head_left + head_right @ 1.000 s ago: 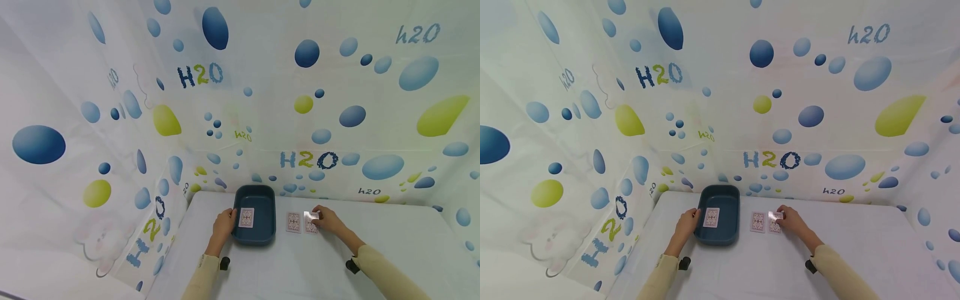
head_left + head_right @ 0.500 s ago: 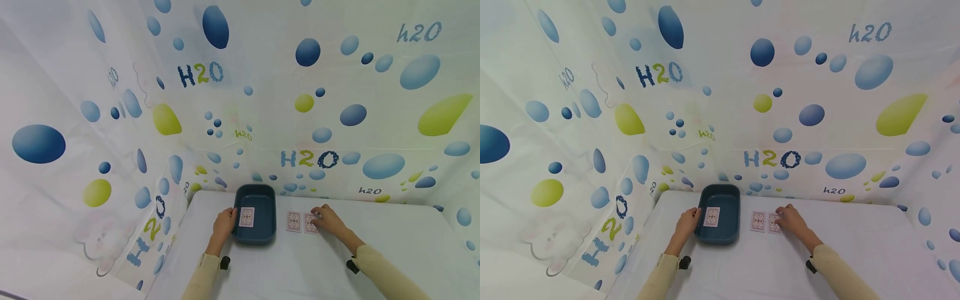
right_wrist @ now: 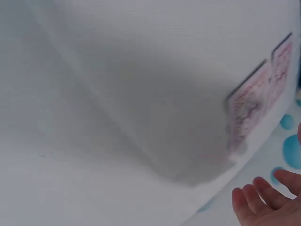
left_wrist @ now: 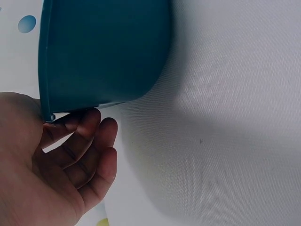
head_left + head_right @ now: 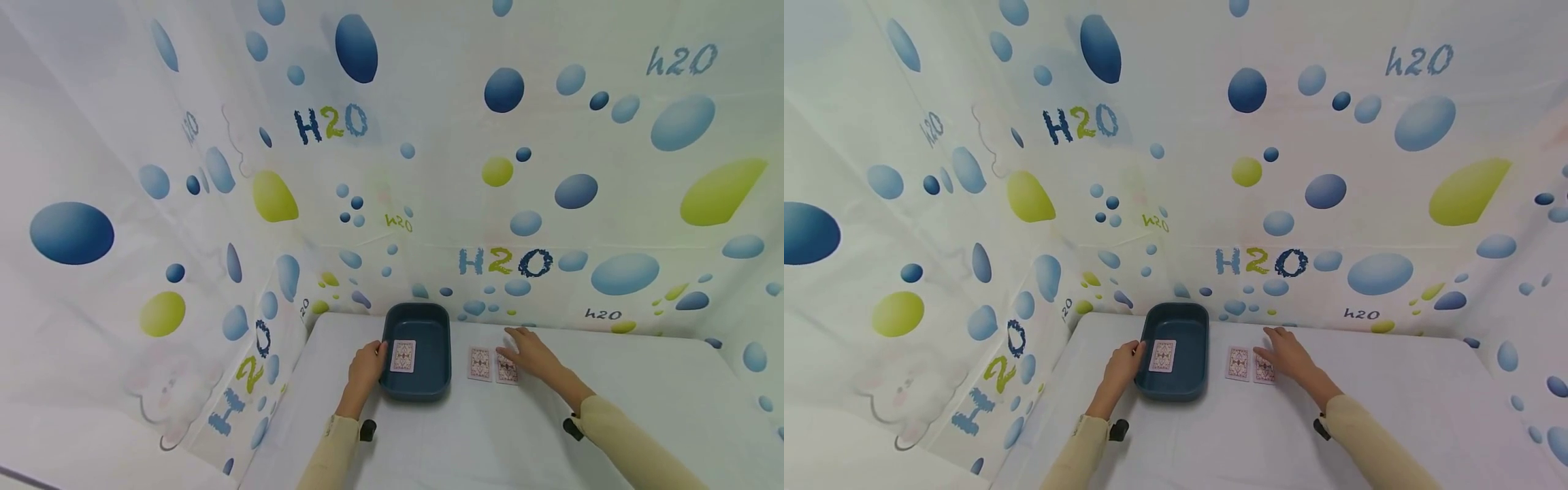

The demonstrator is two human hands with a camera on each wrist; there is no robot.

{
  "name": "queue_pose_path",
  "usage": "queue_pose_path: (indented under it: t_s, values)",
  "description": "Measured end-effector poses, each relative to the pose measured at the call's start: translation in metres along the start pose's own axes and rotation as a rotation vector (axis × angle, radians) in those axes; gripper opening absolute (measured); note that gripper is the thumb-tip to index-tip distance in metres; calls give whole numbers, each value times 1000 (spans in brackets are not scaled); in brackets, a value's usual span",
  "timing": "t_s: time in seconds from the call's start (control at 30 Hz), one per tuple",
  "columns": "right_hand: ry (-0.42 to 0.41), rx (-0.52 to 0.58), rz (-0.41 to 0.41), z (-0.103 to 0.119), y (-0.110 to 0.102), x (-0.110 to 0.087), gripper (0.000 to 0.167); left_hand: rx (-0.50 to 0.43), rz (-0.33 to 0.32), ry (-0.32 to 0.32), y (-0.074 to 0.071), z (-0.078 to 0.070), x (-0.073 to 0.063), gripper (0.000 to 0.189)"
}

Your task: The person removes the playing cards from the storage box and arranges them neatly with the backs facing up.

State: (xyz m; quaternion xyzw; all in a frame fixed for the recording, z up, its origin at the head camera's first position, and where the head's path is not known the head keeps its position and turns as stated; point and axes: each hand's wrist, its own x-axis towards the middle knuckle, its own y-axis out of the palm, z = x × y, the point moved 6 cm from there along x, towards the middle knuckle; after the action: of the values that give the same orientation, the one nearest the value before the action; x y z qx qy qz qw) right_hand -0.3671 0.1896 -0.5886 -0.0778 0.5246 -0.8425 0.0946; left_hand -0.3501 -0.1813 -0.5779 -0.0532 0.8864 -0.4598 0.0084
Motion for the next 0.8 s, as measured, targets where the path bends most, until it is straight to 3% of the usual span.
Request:
queue_pose_path:
  t_s: [0.33,0.8]
  values:
    - [-85,-30,-8,68,-2,23,70,-12,-10,-9,0,4,1,34]
    - [-246,-82,-8,154,21,52,69,-34,-11,-22,1,2,0,33]
